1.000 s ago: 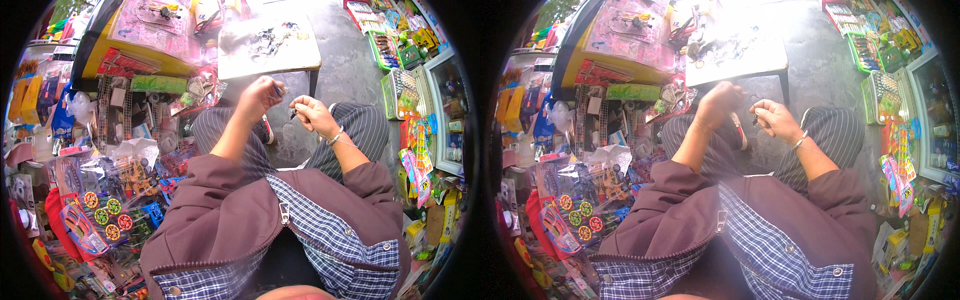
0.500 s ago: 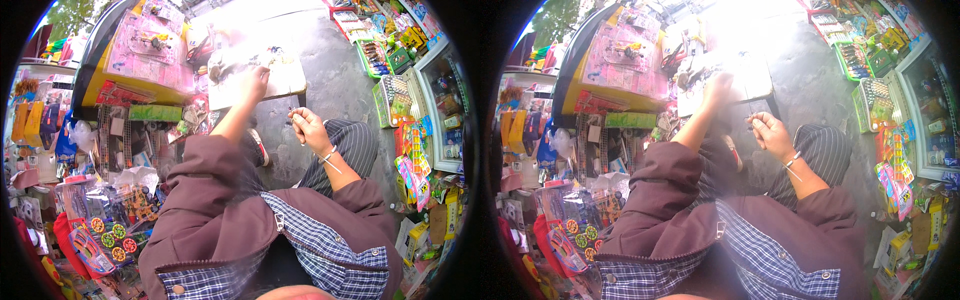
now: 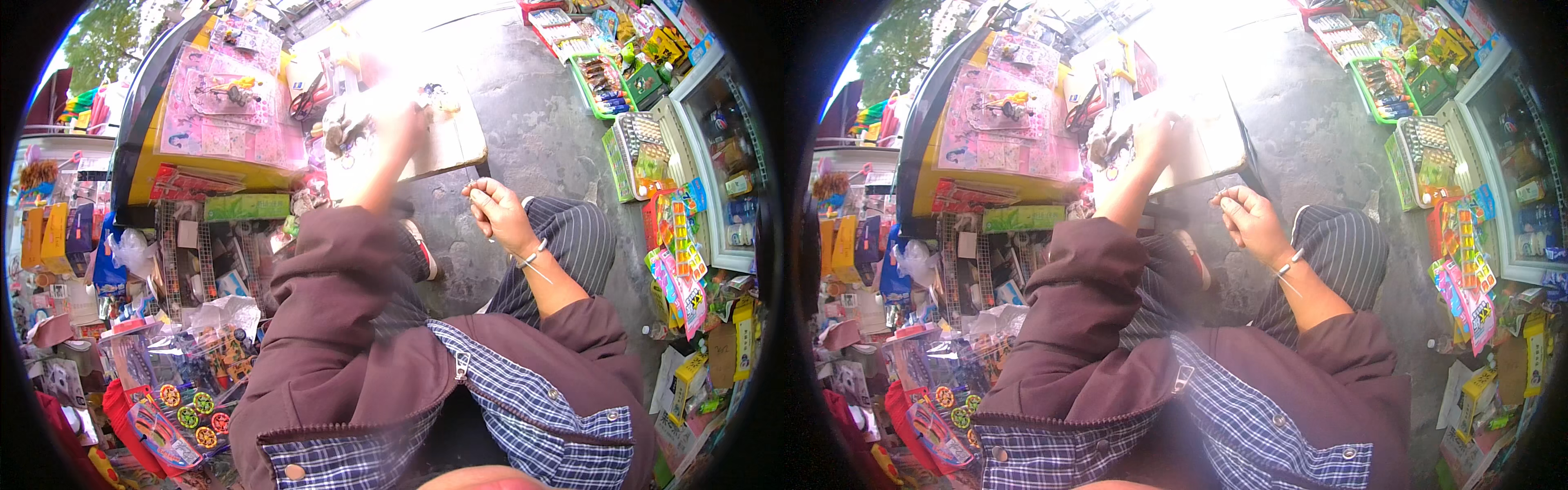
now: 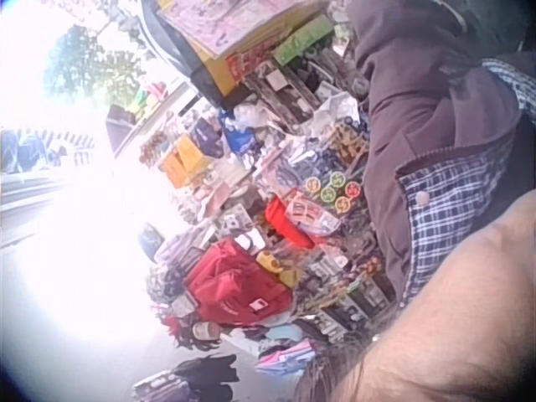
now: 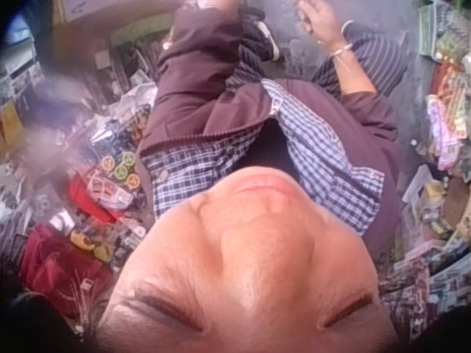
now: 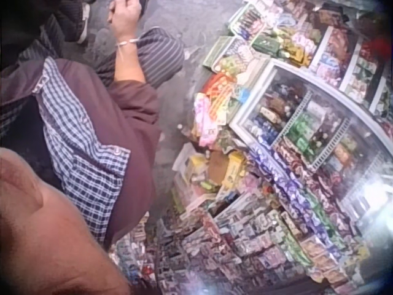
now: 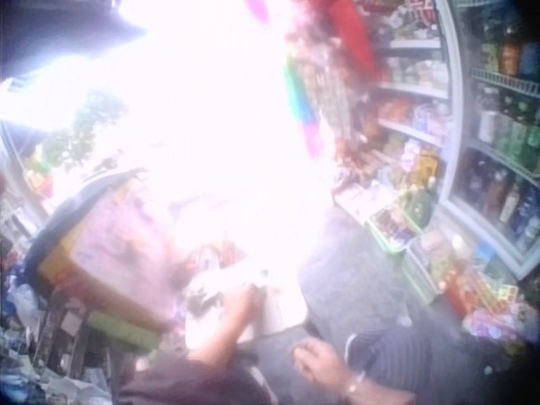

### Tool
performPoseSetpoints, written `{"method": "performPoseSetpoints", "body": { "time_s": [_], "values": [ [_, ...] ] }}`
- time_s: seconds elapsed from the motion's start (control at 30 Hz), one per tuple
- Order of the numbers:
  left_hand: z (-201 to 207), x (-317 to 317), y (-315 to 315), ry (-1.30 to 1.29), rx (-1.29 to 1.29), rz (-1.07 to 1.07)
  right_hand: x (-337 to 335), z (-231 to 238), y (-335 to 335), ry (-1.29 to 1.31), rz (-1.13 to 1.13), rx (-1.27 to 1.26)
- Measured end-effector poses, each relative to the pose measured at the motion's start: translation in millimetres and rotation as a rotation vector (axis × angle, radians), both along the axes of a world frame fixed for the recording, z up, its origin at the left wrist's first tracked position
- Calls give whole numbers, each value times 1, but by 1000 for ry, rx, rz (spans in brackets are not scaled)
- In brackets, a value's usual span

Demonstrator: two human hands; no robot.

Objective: The person sits on the floor and assembles small metal keychains by attaching charms to split rings. They pick up individual charms and rings from a white tray, open the rings, link the pieces, and place the assembled keychains back on the tray.

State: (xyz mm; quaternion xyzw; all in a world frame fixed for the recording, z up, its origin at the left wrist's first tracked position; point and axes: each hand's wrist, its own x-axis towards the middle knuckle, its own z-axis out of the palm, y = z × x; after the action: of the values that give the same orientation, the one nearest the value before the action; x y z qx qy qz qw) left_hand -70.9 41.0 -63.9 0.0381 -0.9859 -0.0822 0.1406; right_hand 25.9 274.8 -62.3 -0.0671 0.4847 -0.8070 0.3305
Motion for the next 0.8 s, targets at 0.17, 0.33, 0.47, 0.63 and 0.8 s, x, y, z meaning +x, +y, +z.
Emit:
{"method": "performPoseSetpoints", "body": {
  "time_s": [0.17,0.33,0.47,0.63,0.8],
  "values": [
    [11,22,-11,122,409,64,2,-3,-1,4,-1,8],
    [30,36,-29,90,942,43,5,-5,-6,43,35,59],
    [43,58,-25,163,815,1,7,-7,-9,64,60,96],
    [49,94,-4,67,839,4,11,-10,-9,133,117,140],
    [51,115,4,65,757,-11,16,-9,-7,129,170,162]
  ]
}}
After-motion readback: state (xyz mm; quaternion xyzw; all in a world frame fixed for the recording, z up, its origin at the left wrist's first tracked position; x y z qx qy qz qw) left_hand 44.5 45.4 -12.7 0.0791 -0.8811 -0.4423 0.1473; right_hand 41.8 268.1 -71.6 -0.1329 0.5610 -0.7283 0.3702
